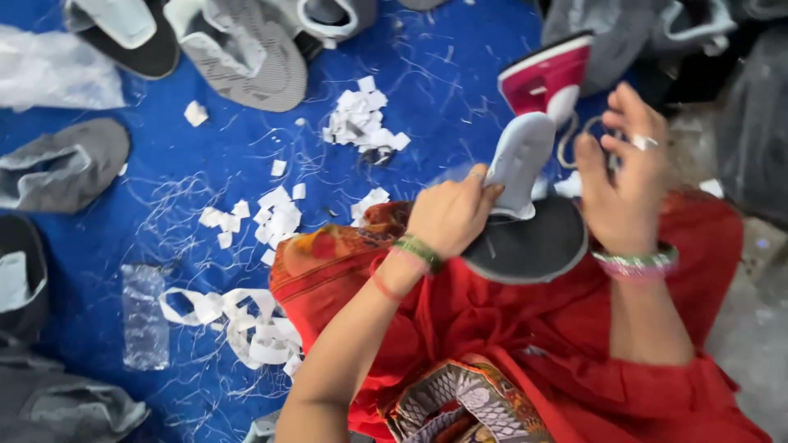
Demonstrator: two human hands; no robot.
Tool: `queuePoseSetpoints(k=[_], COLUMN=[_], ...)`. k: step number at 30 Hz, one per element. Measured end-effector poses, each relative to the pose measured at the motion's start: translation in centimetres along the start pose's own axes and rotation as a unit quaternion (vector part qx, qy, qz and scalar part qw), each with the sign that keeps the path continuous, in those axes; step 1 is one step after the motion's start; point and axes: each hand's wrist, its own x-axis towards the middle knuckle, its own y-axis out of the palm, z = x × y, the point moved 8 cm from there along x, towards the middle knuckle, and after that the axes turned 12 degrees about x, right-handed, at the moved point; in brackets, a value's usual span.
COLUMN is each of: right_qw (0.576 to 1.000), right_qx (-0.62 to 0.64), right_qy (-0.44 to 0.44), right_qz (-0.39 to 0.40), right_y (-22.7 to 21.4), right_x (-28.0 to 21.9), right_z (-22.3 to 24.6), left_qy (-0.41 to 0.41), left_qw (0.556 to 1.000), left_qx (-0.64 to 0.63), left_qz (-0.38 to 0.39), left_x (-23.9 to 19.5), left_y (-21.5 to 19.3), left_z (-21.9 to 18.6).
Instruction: Ironing shoe components and assembling inserts during shoe manufacturing.
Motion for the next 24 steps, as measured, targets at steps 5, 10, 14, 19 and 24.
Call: queuePoseSetpoints(k=[5, 10, 14, 19, 24], right_qw=[0.964, 0.916, 0.917, 0.899, 0.883], right_qx=[-0.039, -0.228, -0.255, -0.309, -0.315], right_qy=[-0.046, -0.112, -0.105, -0.118, 0.018], right_qz=[0.259, 0.310, 0.290, 0.287, 0.348], right_y=[8.3, 14.7, 16.4, 18.0, 17.5], right_x=[-3.5, -7.0, -4.6, -3.7, -1.3], right_z=[-4.1, -12.2, -12.0, -14.5, -15.9], left_qy=[-0.037, -0.066, -0.226, -0.283, -0.303], left_qw=[0.995, 0.997, 0.945, 0.918, 0.896], left_qx=[-0.063, 0.040, 0.125, 0.137, 0.132], left_qz=[-0.075, -0.026, 0.202, 0.240, 0.296], left_x=[7.5, 9.7, 6.4, 3.7, 3.3], left_y=[10.6, 10.0, 8.3, 6.8, 10.6], left_z=[8.3, 15.4, 24.1, 25.1, 26.2])
